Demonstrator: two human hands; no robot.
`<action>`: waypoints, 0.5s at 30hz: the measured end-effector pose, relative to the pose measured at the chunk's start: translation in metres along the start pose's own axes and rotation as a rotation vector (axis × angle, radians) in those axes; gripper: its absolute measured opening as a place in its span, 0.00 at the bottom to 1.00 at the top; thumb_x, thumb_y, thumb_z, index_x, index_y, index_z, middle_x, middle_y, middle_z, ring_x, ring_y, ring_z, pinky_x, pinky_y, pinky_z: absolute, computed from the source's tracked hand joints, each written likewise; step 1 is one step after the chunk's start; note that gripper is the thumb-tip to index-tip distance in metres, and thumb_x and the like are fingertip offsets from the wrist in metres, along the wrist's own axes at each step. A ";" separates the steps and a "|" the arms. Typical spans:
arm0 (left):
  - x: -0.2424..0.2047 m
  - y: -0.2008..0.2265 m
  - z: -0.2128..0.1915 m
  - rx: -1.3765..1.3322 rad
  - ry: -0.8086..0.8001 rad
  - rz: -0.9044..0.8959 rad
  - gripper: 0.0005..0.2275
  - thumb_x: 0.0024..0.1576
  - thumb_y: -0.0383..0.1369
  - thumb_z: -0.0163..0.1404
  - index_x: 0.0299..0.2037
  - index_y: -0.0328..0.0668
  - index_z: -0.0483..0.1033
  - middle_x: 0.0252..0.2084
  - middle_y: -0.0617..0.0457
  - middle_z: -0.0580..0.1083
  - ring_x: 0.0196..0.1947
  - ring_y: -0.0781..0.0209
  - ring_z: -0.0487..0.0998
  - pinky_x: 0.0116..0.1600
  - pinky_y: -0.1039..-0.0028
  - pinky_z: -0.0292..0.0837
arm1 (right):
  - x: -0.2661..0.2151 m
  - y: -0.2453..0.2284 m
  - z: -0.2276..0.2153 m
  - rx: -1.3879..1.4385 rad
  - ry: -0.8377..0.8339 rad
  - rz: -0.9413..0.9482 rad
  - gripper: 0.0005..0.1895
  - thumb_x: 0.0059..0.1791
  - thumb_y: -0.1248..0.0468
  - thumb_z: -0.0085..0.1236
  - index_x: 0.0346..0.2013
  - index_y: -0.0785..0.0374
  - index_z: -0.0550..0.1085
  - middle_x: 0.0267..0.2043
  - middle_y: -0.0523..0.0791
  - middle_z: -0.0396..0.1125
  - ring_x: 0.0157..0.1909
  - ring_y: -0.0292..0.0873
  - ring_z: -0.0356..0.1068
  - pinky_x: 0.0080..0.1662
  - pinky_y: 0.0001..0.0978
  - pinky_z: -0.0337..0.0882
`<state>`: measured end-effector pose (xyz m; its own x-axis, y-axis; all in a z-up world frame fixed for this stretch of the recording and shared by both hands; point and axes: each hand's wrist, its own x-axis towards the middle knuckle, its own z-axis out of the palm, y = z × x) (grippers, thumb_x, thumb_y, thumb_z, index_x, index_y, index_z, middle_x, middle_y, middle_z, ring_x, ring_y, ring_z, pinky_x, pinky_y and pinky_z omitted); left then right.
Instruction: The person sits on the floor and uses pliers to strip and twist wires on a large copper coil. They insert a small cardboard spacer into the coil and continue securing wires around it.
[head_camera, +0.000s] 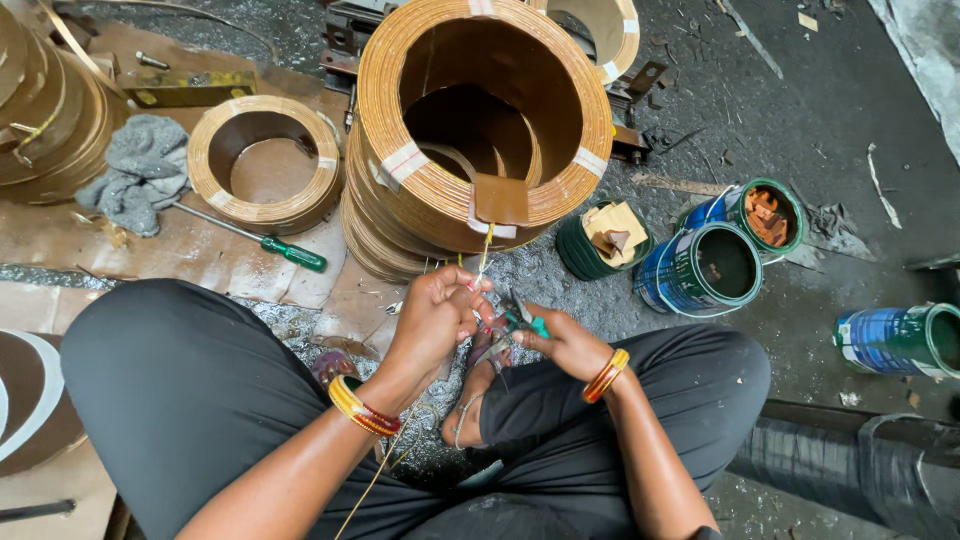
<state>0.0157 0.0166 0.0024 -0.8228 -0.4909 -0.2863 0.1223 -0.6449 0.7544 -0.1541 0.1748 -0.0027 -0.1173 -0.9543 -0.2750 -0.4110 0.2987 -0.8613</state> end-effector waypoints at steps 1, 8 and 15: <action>-0.001 0.001 -0.001 0.016 0.008 -0.008 0.07 0.64 0.25 0.43 0.43 0.27 0.74 0.24 0.47 0.74 0.16 0.72 0.61 0.23 0.81 0.55 | 0.001 0.003 0.006 0.080 -0.028 0.022 0.16 0.55 0.61 0.54 0.53 0.68 0.72 0.42 0.43 0.72 0.44 0.31 0.68 0.48 0.27 0.69; -0.012 -0.002 0.006 0.063 0.069 -0.022 0.09 0.64 0.28 0.42 0.43 0.27 0.73 0.23 0.46 0.74 0.15 0.72 0.60 0.21 0.80 0.53 | 0.030 0.042 0.020 0.293 -0.021 0.058 0.15 0.54 0.59 0.55 0.50 0.65 0.71 0.36 0.40 0.69 0.37 0.33 0.68 0.38 0.27 0.72; -0.010 -0.014 0.007 -0.057 0.081 -0.022 0.07 0.64 0.26 0.42 0.43 0.29 0.71 0.23 0.47 0.73 0.14 0.72 0.59 0.19 0.81 0.51 | 0.050 0.041 0.017 0.177 0.005 -0.055 0.16 0.56 0.56 0.51 0.49 0.65 0.73 0.37 0.41 0.70 0.39 0.31 0.69 0.37 0.27 0.74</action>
<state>0.0181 0.0347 -0.0007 -0.7781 -0.5209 -0.3511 0.1378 -0.6869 0.7136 -0.1615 0.1398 -0.0587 -0.1034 -0.9692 -0.2235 -0.2516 0.2429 -0.9369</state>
